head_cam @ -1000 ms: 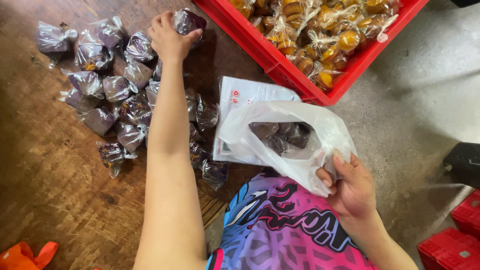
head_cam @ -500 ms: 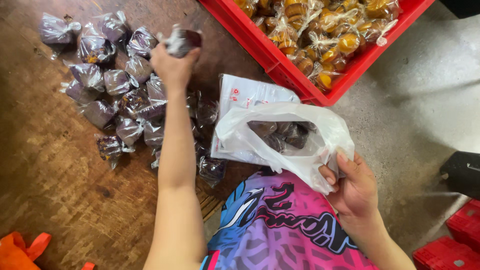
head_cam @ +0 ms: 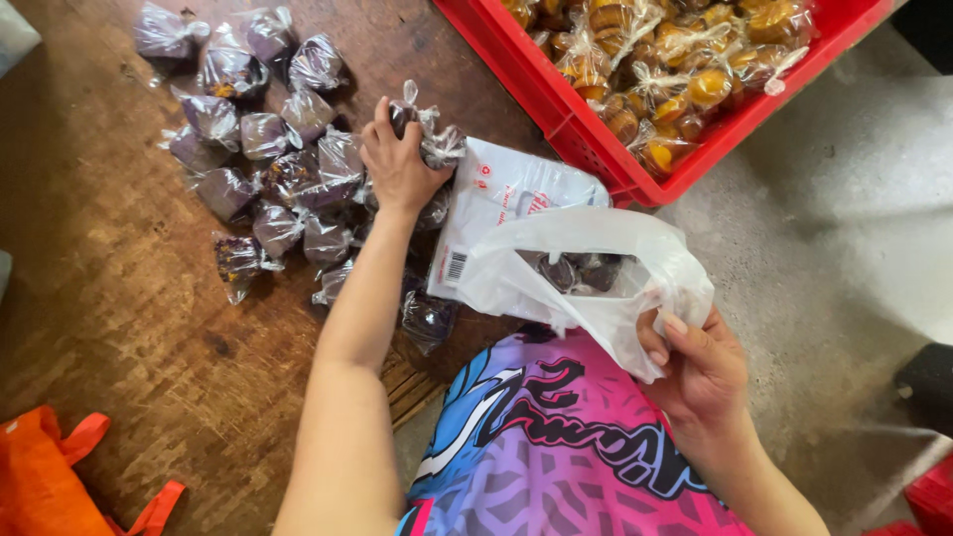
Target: The person places individually wrapped triangle-shaped bakery items into a plastic bag, ties the bag shut, and organizes bags of various bakery goods into red plastic crates.
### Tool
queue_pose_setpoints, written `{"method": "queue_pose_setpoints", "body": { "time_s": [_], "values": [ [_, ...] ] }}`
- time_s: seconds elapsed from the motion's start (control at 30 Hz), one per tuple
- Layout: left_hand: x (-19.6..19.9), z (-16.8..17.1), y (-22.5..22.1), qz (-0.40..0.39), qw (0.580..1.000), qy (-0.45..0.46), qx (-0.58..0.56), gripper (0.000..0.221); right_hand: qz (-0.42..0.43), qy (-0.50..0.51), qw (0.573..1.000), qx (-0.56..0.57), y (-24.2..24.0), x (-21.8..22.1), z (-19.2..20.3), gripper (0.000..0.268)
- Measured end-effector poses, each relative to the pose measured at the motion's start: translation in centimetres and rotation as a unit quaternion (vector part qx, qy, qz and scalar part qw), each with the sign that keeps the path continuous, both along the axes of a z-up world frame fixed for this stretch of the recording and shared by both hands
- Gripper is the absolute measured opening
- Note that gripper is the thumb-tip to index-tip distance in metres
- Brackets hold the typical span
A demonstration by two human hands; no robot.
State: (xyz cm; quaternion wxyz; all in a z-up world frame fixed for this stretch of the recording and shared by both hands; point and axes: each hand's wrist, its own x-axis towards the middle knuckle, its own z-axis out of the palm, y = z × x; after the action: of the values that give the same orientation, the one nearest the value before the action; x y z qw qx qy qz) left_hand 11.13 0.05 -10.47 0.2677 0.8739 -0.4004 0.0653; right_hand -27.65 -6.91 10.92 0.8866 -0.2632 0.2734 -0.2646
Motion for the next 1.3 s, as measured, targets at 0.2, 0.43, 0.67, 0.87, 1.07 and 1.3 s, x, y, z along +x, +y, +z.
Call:
{"method": "queue_pose_setpoints", "body": {
  "time_s": [0.2,0.43,0.67,0.87,1.07,1.3],
  "values": [
    [2.1,-0.1,-0.4,0.001,0.998,0.065,-0.006,0.074,0.023,0.05,0.998,-0.021,1.0,0.2,1.1,0.03],
    [3.3,6.6,1.6,-0.079,0.694,0.622,-0.354,0.062,-0.043,0.133,0.983,-0.121,0.3,-0.7,2.3,0.024],
    [-7.2,16.8,3.0,-0.571,0.235,0.766,-0.181,0.093,-0.019,0.096,0.992,-0.084,-0.2,0.1,2.6,0.046],
    [-18.6,8.9,-0.8,-0.232,0.242,0.934,-0.125,0.072,0.076,0.122,0.988,-0.056,1.1,0.7,2.9,0.036],
    [-17.5,9.4,-4.2,-0.096,0.567,0.78,-0.247,0.056,0.041,0.124,0.991,0.01,1.3,1.2,5.8,0.04],
    [-10.8,14.2,-1.8,-0.166,0.895,0.399,-0.111,0.076,-0.123,0.025,0.985,-0.115,-1.0,1.6,7.8,0.039]
  ]
}}
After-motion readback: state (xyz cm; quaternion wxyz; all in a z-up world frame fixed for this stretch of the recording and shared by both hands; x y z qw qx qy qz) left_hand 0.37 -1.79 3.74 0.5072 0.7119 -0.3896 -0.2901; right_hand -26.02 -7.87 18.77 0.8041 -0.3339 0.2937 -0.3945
